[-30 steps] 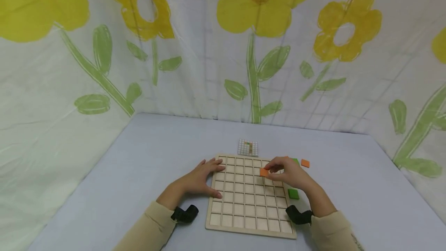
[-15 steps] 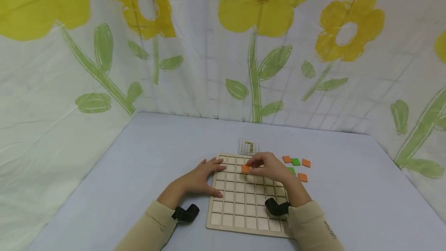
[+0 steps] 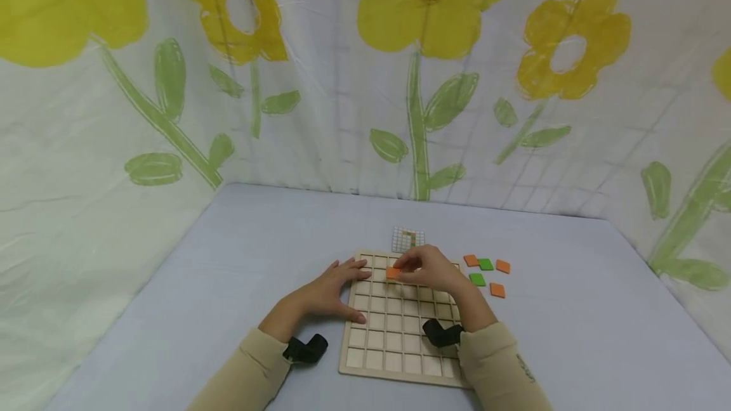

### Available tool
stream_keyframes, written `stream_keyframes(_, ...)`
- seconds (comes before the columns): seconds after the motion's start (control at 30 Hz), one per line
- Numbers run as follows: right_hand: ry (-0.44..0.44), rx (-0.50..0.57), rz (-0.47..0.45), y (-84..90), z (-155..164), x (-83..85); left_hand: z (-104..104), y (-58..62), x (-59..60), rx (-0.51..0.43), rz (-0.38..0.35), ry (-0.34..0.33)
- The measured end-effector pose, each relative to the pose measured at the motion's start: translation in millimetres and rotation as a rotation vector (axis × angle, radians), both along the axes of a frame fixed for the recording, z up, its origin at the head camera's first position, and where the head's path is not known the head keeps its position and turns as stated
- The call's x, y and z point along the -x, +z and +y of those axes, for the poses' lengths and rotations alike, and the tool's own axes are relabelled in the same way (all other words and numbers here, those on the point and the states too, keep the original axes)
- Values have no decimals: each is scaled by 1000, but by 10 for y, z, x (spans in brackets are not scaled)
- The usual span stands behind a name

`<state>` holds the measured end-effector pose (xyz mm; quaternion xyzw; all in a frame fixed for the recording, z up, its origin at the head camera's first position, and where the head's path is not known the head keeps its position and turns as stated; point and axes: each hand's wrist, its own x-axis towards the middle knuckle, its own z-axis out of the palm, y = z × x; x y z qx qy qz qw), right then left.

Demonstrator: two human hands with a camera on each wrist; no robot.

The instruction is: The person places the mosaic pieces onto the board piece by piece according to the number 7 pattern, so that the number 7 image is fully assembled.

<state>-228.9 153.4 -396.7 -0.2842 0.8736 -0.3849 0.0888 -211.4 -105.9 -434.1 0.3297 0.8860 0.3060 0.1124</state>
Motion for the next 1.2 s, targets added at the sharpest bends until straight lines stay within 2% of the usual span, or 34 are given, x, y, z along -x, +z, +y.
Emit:
stream_keyframes(0.37,-7,13,-29,-64,-33,1,-22,-23,-9,11,9,11)
stream_keyframes(0.63,-34,26,13,-123,-7,18,-10,-31,9,6,22,6)
stream_keyframes(1.2,-83,30,27,-292,-20,62,-12,-38,6,3,35,5)
